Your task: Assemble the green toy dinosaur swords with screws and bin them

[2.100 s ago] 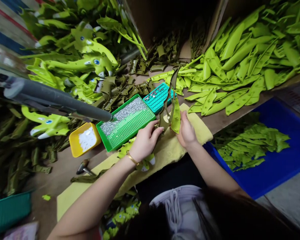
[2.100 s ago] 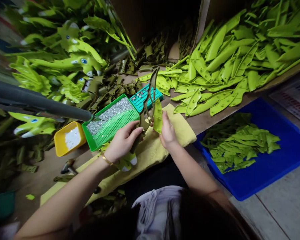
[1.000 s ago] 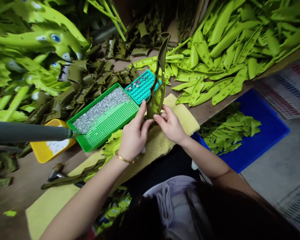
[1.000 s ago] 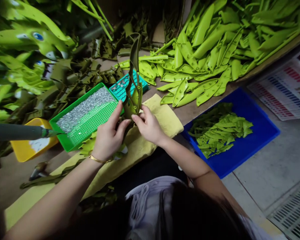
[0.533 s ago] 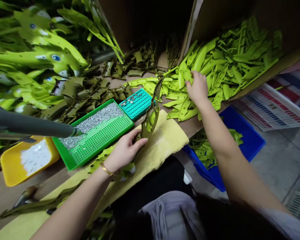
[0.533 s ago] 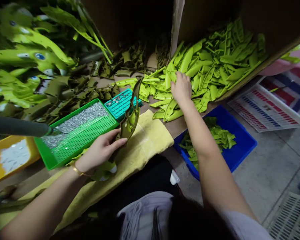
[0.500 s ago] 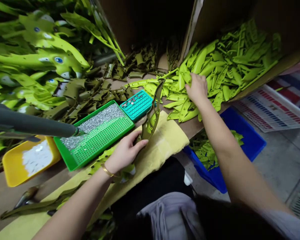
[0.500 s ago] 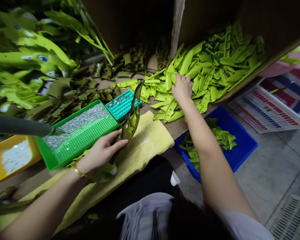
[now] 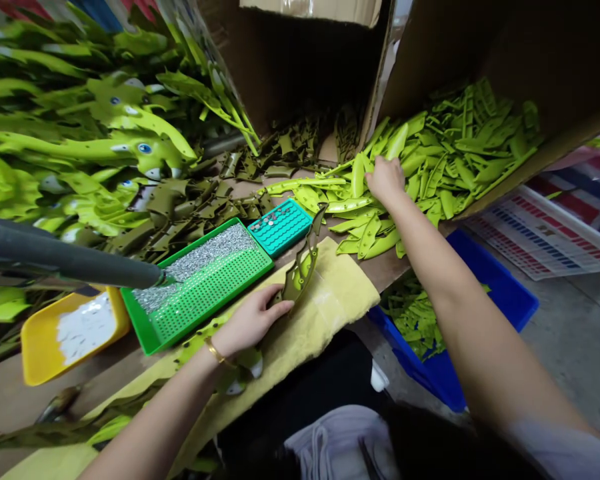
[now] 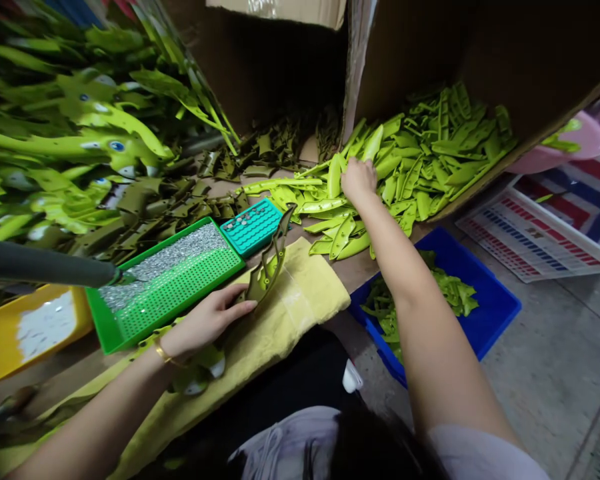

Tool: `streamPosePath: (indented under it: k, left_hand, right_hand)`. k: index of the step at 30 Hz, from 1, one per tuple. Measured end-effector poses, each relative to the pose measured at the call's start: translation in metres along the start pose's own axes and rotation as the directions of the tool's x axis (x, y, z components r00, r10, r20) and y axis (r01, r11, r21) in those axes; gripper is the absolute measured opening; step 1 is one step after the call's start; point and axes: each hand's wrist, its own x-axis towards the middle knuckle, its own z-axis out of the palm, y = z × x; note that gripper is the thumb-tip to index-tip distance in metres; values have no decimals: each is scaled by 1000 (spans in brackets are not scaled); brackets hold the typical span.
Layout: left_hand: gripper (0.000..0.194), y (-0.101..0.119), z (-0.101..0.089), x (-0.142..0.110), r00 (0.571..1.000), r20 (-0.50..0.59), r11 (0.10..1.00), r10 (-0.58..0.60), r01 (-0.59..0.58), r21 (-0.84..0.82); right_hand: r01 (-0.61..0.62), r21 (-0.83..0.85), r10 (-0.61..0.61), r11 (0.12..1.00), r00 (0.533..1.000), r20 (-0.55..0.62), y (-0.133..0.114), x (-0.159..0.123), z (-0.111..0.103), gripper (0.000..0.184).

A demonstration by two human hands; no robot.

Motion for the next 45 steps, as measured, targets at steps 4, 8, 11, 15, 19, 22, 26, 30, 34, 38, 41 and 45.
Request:
streamPosePath:
  k: [4,8,11,15,19,22,26,30,34,38,41,45]
  left_hand:
    - [49,-1,-2,1,996,82,998,25,-21,-51]
    - [50,-3,-5,1,994,113,998,8,0,-67]
    - [48,-2,-5,3,990,137,991,-26,43,-125]
    - [57,-4,-4,8,989,114,967,-93,117,-227]
    - [70,-6,-2,14,984,83,909,-157,177,-376]
    - [60,-7,1,15,992,62,945,-107,121,-303]
    - [46,-8,5,14,999,30,958,-34,41,-284]
    - [39,-9,7,13,998,58,961,-19,34,-274]
    - [43,-6,6,10,992,94,958,-79,102,-270]
    - [45,-5,4,9,994,73,954,-85,103,-282]
    - [44,-5,5,11,994,80,959,-71,90,-269]
    - [44,-6,6,13,993,97,959,-61,86,-271]
  right_hand:
    - [11,-13,-9,1000,994,110,0,14,9,43]
    - [27,78,-36,997,992,119,0,27,-4,41]
    - [68,380,-56,922,997,-44,-11,7,-24,38]
    - [-35,885,-253,465,953,170,-47,-89,-25,74]
    - [-443,858,-334,258,793,510,-77,-191,1,62]
    - [-297,810,-219,505,864,454,-79,-214,12,60]
    - [313,440,-419,842,892,168,-68,-200,2,68]
    - [719,405,-822,565,533,201,-66,-188,0,50]
    - [762,466,-890,449,426,162,-63,-182,11,44]
    - [773,503,-918,388,376,130,-58,-183,18,44]
    - [787,480,-918,387,376,122,-58,-185,21,43]
    - [801,450,-916,395,377,135,-63,-191,13,37]
